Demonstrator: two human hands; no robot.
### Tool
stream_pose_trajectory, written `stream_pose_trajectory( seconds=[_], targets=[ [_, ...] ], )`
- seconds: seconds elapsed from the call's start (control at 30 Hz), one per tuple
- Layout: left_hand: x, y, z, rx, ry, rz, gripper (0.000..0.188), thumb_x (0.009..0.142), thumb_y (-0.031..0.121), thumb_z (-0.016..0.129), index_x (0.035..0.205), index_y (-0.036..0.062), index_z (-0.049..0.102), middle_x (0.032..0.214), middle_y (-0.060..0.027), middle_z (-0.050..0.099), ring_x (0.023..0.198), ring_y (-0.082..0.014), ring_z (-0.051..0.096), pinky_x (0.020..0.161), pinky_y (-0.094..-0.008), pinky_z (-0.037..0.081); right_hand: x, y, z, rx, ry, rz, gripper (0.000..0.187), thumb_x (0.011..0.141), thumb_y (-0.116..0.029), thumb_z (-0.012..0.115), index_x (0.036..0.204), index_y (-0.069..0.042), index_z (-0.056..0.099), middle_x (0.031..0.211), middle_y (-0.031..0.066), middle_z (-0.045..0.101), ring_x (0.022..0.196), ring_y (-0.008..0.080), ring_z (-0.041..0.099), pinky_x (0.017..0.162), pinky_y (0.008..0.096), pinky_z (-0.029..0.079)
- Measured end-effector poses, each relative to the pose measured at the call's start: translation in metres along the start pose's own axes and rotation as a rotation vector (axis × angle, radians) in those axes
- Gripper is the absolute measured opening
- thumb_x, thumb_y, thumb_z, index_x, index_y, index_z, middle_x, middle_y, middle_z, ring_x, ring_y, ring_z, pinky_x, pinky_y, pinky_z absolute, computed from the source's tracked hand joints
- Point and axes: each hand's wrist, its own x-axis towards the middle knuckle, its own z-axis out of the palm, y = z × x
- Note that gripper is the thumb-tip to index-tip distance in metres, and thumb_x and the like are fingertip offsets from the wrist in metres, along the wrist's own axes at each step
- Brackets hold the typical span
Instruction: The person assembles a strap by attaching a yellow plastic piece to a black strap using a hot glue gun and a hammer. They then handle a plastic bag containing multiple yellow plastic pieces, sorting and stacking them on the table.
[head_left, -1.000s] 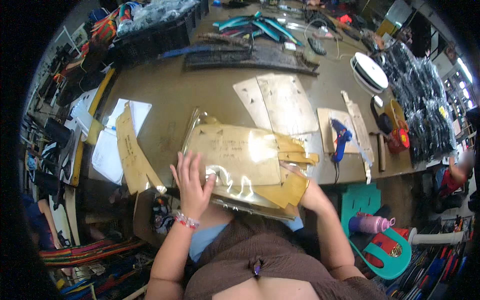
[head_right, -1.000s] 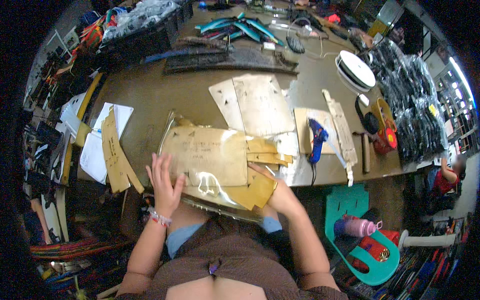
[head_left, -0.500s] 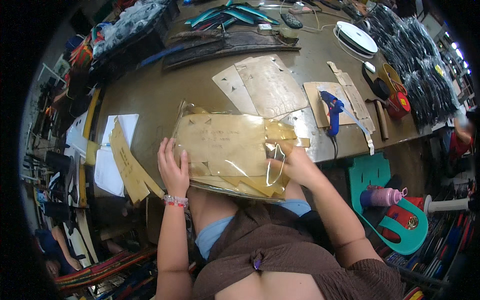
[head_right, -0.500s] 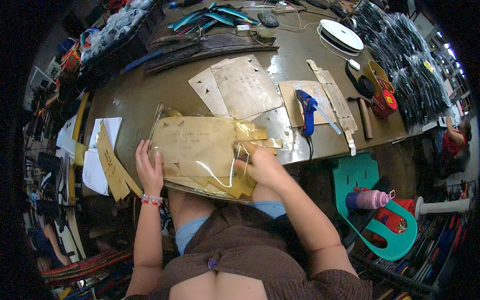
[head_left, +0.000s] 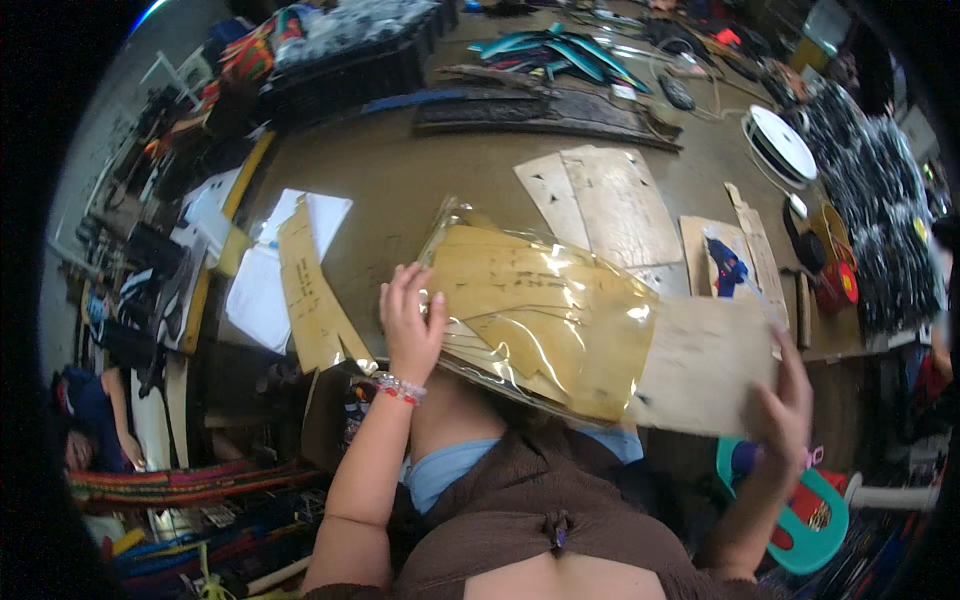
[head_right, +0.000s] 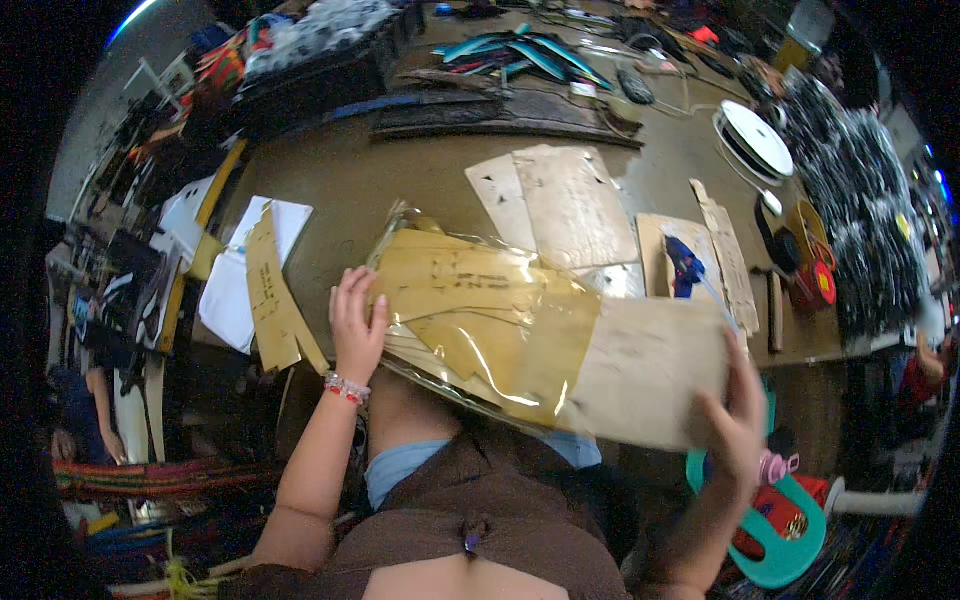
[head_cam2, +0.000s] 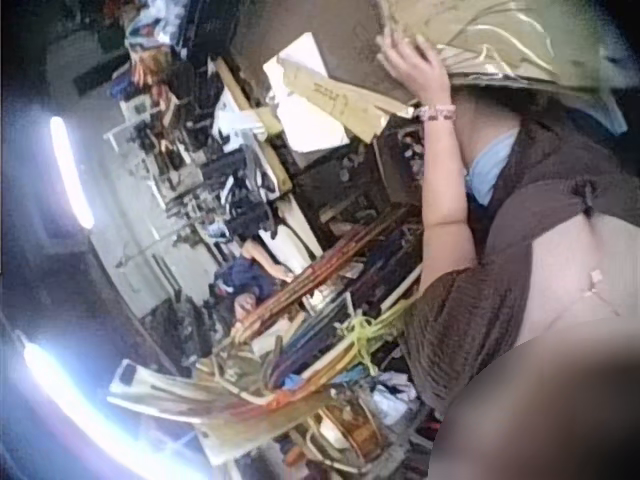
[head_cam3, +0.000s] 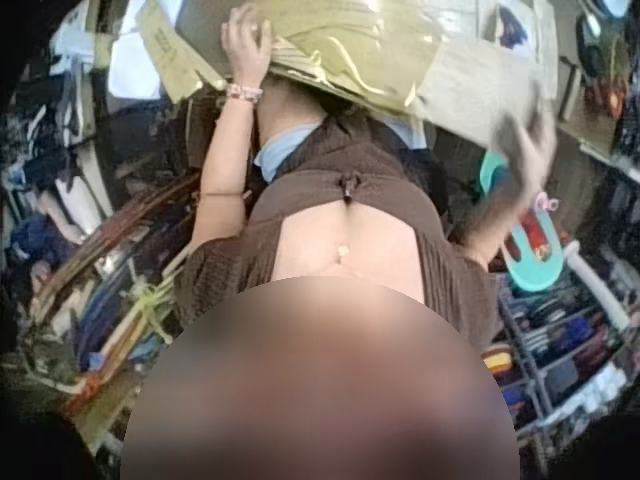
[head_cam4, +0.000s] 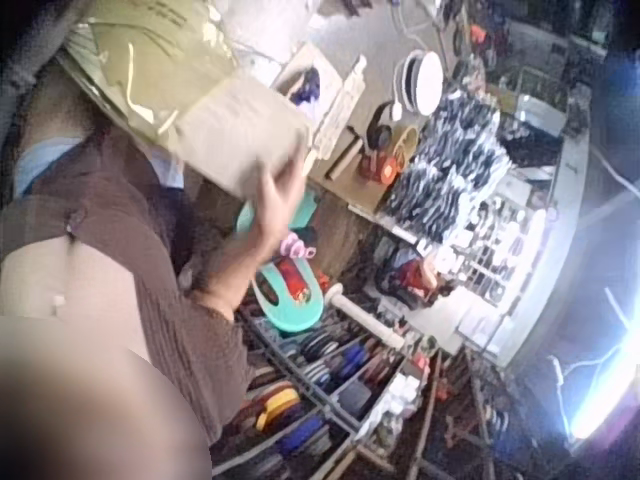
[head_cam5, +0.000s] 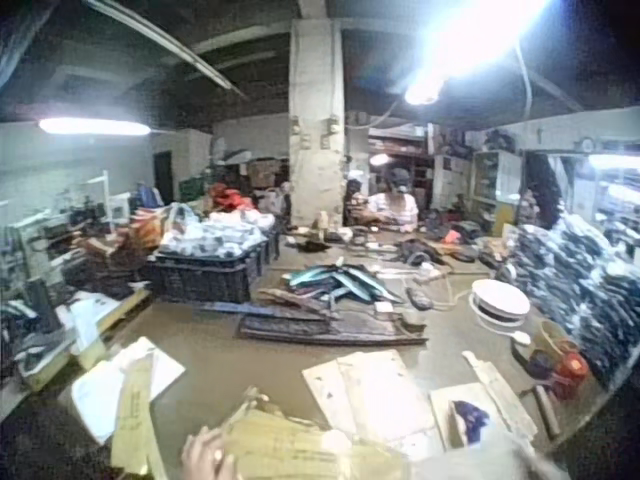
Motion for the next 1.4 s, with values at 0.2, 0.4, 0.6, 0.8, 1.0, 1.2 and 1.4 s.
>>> stream_pose_trajectory(
  seconds=[0.2, 0.4, 0.6, 0.8, 1.0, 1.2, 1.4],
  targets=[
    [0.006, 0.134, -0.038, -0.911, -0.519, 0.392, 0.086, 0.077, 0.038, 0.08, 0.147, 0.0089, 0.038, 0.153, -0.0203, 0.03, 0.145, -0.0375, 0.024, 0.117, -0.0474, 0.023, -0.077, -0.059, -0.085, -0.056, -0.308, -0.519, 0.072, 0.079, -0.03, 0.068, 0.132, 0.012, 0.044, 0.126, 0.0256, 0.055, 0.112, 0.0309, 0.058, 0.096, 0.0382, 0.046],
    [0.016, 0.157, -0.049, -0.898, -0.503, 0.333, 0.104, 0.068, 0.032, 0.088, 0.149, 0.004, 0.029, 0.153, -0.0202, 0.031, 0.143, -0.0344, 0.03, 0.117, -0.0461, 0.022, 0.009, -0.026, -0.026, 0.085, -0.158, -0.879, 0.061, 0.08, -0.033, 0.077, 0.123, 0.006, 0.055, 0.088, 0.0089, 0.059, 0.079, 0.0195, 0.059, 0.074, 0.0305, 0.048],
    [0.01, 0.079, -0.064, -1.067, -0.612, -0.02, 0.073, 0.079, 0.01, 0.081, 0.139, 0.0005, 0.042, 0.121, -0.0097, 0.061, 0.108, -0.0194, 0.061, 0.093, -0.0334, 0.05, 0.065, -0.034, 0.059, 0.406, -0.432, -0.607, 0.055, 0.092, -0.034, 0.065, 0.128, 0.007, 0.054, 0.084, 0.0048, 0.057, 0.078, 0.0147, 0.056, 0.07, 0.0283, 0.045],
    [0.025, -0.062, -0.126, -1.245, 0.171, -0.513, 0.039, 0.098, 0.021, 0.06, 0.132, 0.004, 0.049, 0.125, -0.0094, 0.061, 0.113, -0.0214, 0.06, 0.097, -0.0389, 0.05, 0.057, 0.008, 0.082, -0.87, -0.305, -0.07, 0.017, 0.091, -0.012, 0.059, 0.09, 0.004, 0.065, 0.08, 0.0217, 0.064, 0.075, 0.0262, 0.064, 0.069, 0.0374, 0.05],
    [0.016, -0.155, -0.092, 0.312, -0.031, -0.549, 0.061, 0.091, 0.021, 0.067, 0.143, 0.005, 0.041, 0.146, -0.0233, 0.038, 0.133, -0.036, 0.042, 0.109, -0.0461, 0.037, 0.019, 0.071, 0.106, -0.353, -0.249, 0.179, 0.02, 0.093, -0.014, 0.059, 0.094, 0.004, 0.067, 0.075, 0.0104, 0.066, 0.063, 0.0142, 0.061, 0.061, 0.0282, 0.049],
    [0.002, -0.063, -0.016, 0.191, -0.045, 0.024, 0.06, 0.092, 0.023, 0.063, 0.144, 0.0044, 0.04, 0.15, -0.0228, 0.032, 0.139, -0.0423, 0.032, 0.115, -0.0473, 0.027, 0.029, 0.084, 0.116, 0.222, -0.166, 0.458, 0.023, 0.098, -0.015, 0.055, 0.102, 0.004, 0.067, 0.08, 0.0048, 0.065, 0.067, 0.0106, 0.059, 0.062, 0.0233, 0.049],
    [0.002, -0.04, 0.006, -0.021, 0.052, -0.059, 0.038, 0.099, 0.019, 0.051, 0.133, 0.0026, 0.052, 0.14, -0.0192, 0.048, 0.133, -0.0368, 0.042, 0.112, -0.0457, 0.032, 0.045, 0.088, 0.105, 0.369, -0.351, 0.3, 0.02, 0.096, -0.009, 0.056, 0.106, 0.003, 0.068, 0.094, 0.0054, 0.065, 0.077, 0.0131, 0.062, 0.072, 0.0255, 0.051]
  ],
)
